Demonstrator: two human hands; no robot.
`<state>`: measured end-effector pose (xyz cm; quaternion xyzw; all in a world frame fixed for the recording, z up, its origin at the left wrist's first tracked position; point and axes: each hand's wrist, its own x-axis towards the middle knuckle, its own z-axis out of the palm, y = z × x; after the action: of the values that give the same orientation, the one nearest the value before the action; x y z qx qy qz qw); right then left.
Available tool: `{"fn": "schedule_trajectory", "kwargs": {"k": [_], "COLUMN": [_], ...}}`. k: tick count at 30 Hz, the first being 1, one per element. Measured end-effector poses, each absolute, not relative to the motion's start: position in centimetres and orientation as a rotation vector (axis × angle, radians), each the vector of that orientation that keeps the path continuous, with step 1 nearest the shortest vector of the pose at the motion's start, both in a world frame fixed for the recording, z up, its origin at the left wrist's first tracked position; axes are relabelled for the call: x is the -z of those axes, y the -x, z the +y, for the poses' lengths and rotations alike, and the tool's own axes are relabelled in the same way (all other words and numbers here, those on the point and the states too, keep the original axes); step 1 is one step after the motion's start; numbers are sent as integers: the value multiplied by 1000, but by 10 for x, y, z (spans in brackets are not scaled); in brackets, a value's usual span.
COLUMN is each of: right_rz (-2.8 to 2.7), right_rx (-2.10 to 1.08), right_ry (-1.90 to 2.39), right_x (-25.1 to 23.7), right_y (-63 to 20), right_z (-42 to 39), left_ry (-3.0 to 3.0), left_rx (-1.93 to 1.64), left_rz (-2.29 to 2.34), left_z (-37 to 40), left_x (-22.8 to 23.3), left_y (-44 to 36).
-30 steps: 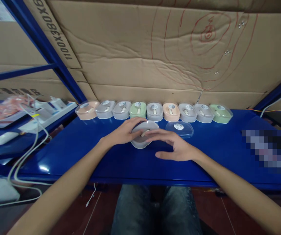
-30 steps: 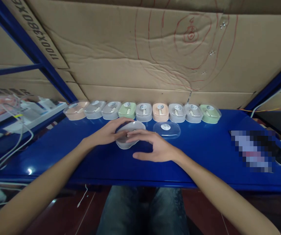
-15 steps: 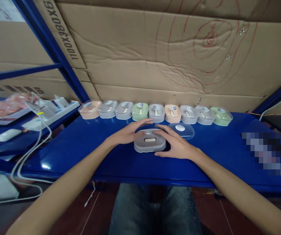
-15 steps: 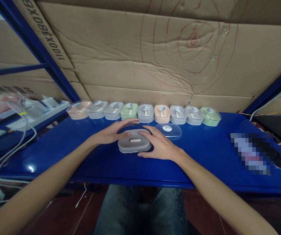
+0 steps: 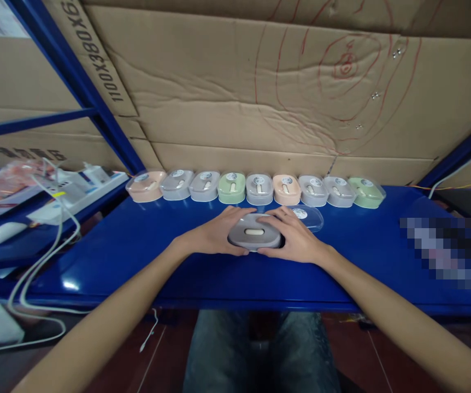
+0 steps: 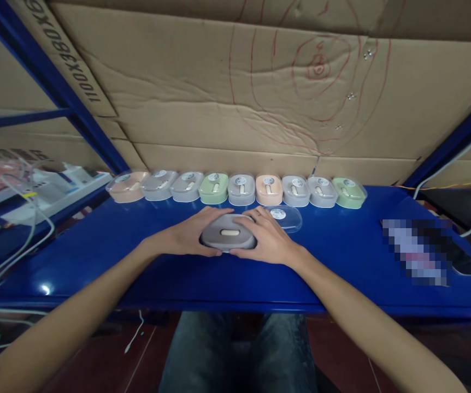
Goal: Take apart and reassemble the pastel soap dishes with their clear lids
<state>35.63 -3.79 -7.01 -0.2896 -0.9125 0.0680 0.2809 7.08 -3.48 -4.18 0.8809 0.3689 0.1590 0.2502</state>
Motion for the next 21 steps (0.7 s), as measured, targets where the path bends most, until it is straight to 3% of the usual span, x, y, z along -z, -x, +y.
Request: {"fn": "schedule_trajectory", "kwargs": {"k": [21], "right_rz": [-2555], "right_rx": [-151], "right_ry": [759], "right_x": [65], "right_y": [-358], "right_z": [-42], "left_ry": [-2467], "left_rx": [-485], "left_rz": [1077], "left_z": [-31], "left_x": [53], "left_y": [-73]}}
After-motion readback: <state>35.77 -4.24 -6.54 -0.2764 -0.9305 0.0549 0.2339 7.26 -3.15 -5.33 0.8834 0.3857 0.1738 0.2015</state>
